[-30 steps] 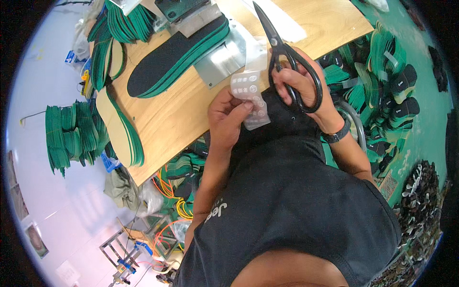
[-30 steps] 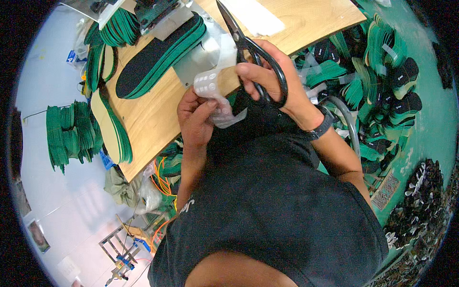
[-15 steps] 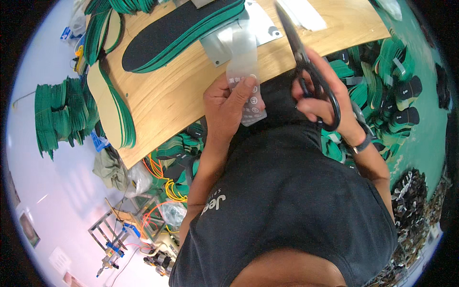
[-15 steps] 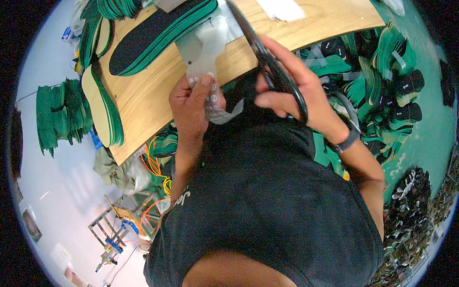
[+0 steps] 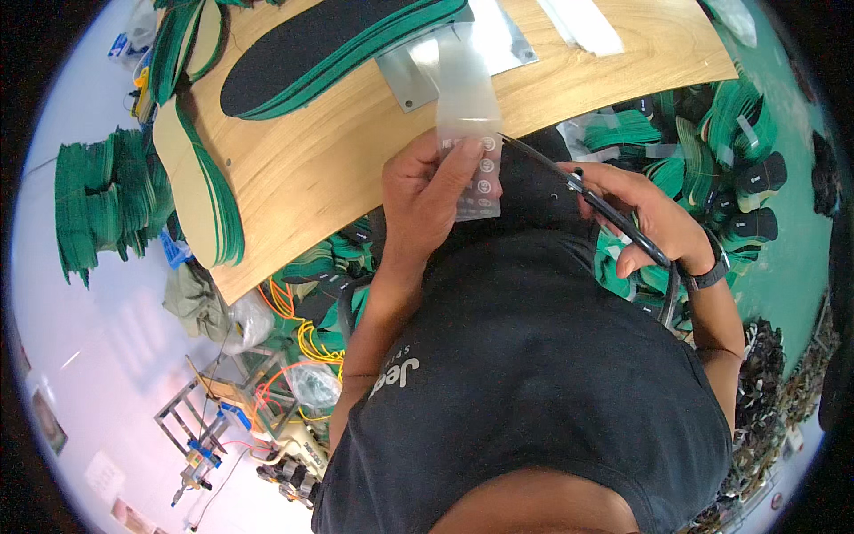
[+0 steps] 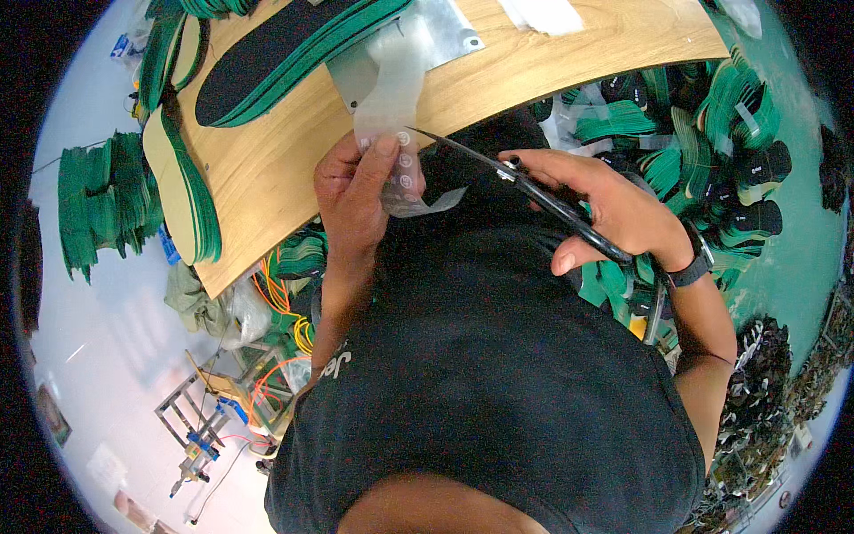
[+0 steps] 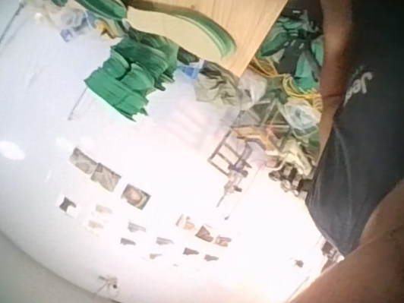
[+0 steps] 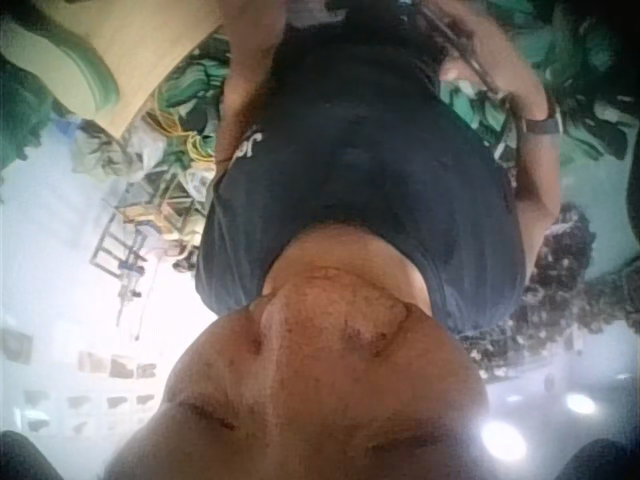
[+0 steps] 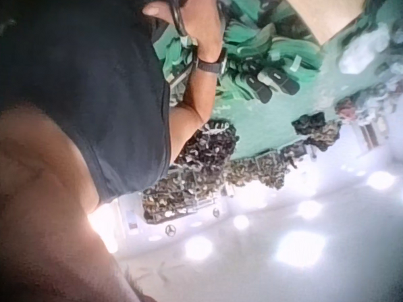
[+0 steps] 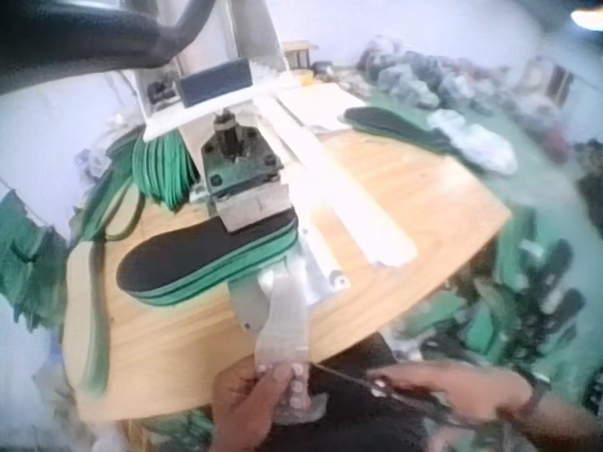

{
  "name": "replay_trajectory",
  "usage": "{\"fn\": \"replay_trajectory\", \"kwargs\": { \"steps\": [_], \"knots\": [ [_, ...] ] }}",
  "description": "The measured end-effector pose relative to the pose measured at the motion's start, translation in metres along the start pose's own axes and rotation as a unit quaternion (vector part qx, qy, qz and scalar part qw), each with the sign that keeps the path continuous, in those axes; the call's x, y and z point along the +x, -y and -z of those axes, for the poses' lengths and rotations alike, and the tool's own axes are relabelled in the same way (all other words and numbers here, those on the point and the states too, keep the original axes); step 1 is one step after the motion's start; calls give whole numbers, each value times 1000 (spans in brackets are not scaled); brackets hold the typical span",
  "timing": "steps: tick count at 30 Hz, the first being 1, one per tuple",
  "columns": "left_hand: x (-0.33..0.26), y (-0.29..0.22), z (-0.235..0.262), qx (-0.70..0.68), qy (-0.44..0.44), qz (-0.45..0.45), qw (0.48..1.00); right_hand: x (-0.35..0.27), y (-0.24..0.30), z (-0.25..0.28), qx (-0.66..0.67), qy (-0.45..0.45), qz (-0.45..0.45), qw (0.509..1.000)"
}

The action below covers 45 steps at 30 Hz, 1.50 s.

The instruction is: The person places an insole onto a stack, wraps the stack with a rubber band, and places it onto a finished pile.

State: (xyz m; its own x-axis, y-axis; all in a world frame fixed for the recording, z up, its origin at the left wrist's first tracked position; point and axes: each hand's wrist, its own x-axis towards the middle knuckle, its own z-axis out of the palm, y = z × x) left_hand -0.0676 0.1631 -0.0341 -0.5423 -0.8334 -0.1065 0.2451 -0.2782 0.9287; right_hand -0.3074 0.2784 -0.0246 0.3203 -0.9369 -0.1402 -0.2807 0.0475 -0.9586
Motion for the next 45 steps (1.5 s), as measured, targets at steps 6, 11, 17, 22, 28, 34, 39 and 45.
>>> {"fn": "replay_trajectory", "kwargs": {
  "steps": [6,11,17,22,28,34,39,45],
  "knots": [
    [-2,-2,6,54,68,34,996,11,21,11,-38,38,-7,999],
    [-2,-1,6,94,72,25,993,12,12,11,-94,25,58,994],
    [-1,-3,6,130,84,43,987,9,23,16,-91,23,-29,995],
    [0,-1,8,152,94,61,982,11,9,11,-115,-26,87,989],
    [1,-13,10,234,161,61,957,-9,25,14,-108,-11,-53,993],
    [22,-7,8,367,76,-263,889,-20,18,60,-290,-272,-11,917],
    [23,3,-12,472,260,-282,794,37,-24,154,-360,-357,39,861],
    [10,2,-20,292,258,-239,890,71,-34,188,-491,-386,113,772]
  ]
}}
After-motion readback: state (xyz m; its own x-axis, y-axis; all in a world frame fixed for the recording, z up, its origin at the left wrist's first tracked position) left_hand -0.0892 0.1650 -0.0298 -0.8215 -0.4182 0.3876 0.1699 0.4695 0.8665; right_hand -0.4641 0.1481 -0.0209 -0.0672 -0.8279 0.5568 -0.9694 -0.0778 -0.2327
